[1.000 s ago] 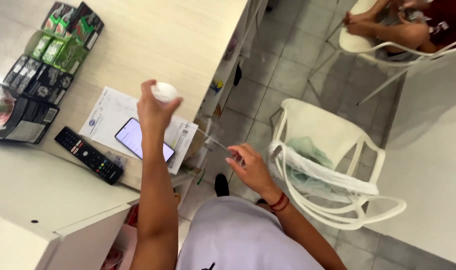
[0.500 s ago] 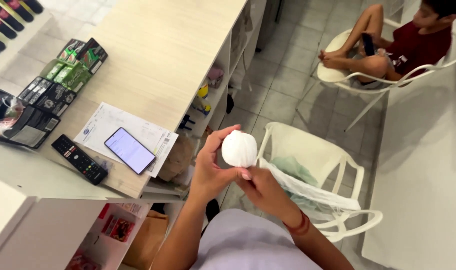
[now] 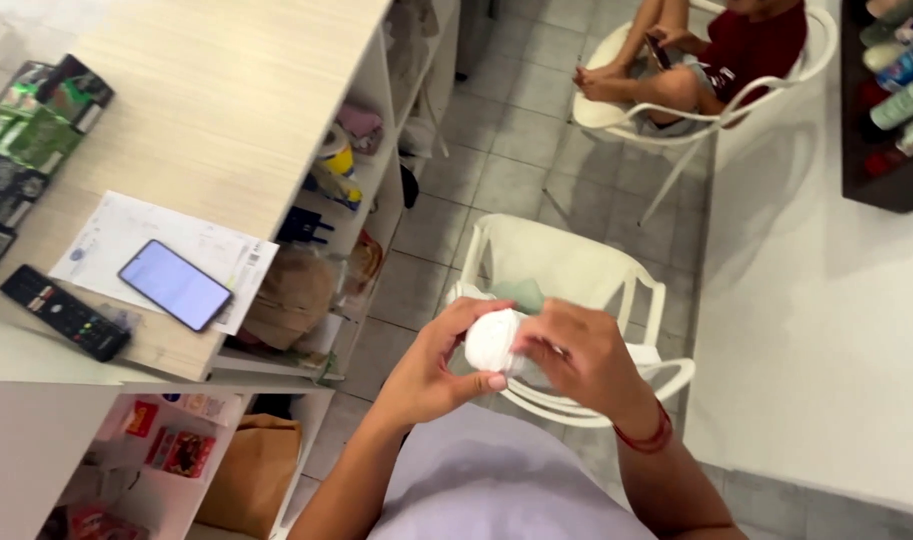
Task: Winding a ball of white string by hand at a counter in a shop.
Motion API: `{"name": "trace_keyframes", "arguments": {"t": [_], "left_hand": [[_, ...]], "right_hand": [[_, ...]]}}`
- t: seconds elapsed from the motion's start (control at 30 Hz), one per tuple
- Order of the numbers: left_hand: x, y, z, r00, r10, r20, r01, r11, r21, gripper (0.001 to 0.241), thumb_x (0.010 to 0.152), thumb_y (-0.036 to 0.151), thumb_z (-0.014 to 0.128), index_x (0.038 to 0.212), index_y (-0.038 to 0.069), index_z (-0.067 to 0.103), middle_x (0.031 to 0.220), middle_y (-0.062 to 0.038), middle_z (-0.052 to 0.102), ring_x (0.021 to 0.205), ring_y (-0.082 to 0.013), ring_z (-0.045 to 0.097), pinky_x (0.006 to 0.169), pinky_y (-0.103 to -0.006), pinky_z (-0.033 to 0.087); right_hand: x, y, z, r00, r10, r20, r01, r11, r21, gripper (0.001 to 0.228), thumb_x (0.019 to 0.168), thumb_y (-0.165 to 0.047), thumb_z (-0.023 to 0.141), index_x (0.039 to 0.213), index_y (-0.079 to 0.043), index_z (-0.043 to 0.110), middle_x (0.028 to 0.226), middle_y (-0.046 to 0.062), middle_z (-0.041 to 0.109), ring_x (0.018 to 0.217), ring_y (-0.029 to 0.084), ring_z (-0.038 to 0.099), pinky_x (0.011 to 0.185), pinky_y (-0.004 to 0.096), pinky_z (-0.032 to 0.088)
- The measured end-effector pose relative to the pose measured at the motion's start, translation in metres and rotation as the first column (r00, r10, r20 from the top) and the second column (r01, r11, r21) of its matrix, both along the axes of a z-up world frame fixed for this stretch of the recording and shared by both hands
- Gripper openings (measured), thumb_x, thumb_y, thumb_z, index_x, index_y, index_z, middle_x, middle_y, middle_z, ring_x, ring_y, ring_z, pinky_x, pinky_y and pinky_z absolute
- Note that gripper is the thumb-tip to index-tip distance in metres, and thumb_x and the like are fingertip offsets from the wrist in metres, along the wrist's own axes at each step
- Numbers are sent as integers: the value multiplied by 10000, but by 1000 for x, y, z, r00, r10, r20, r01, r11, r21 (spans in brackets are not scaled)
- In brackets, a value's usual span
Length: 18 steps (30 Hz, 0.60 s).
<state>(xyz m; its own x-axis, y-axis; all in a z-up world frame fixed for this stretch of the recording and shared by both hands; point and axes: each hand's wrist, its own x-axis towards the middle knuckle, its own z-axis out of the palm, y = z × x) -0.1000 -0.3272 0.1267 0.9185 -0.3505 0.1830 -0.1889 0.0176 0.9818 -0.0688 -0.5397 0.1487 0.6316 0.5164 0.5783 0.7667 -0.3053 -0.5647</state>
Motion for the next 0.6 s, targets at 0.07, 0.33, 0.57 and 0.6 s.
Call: {"name": "trace_keyframes", "arguments": {"t": [0.07, 0.33, 0.57, 0.6], "left_hand": [[-6, -7, 1, 998, -46, -34, 46, 999, -12, 659, 809, 373, 799, 1384, 118, 602, 1231, -41, 642, 1045, -154, 603, 881, -278, 482], [-33, -25, 0, 979, 30, -202, -14, 997, 80, 628, 756, 318, 841, 1266, 77, 564, 1177, -56, 653, 1032, -166, 684, 906, -301, 617], [-47, -33, -7, 898, 434, 67, -437, 898, 44, 662, 810, 454, 783, 1302, 53, 592, 1248, -109, 653, 1152, -235, 653, 957, -338, 572], [-49, -33, -6, 840, 527, 130, -537, 841, 63, 652, 821, 462, 773, 1293, 49, 595, 1232, -101, 650, 1141, -223, 647, 963, -336, 563]], "right_hand": [[1, -2, -11, 998, -49, -38, 52, 996, 69, 220, 1030, -234, 575, 863, -105, 637, 670, 0, 490, 545, 124, 373, 528, 265, 323], [-9, -5, -69, 848, -136, -512, 240, 960, 143, 319, 1005, -368, 609, 840, -95, 609, 641, -30, 505, 565, 76, 384, 538, 243, 337], [-49, -2, -96, 906, -2, -424, -11, 999, -30, 194, 1031, -215, 522, 1043, -48, 620, 765, 80, 619, 611, 208, 553, 530, 345, 419], [-56, -1, -93, 925, 17, -380, -69, 990, -124, 182, 1059, -170, 489, 1119, -65, 625, 711, 78, 574, 510, 209, 492, 472, 349, 379]]}}
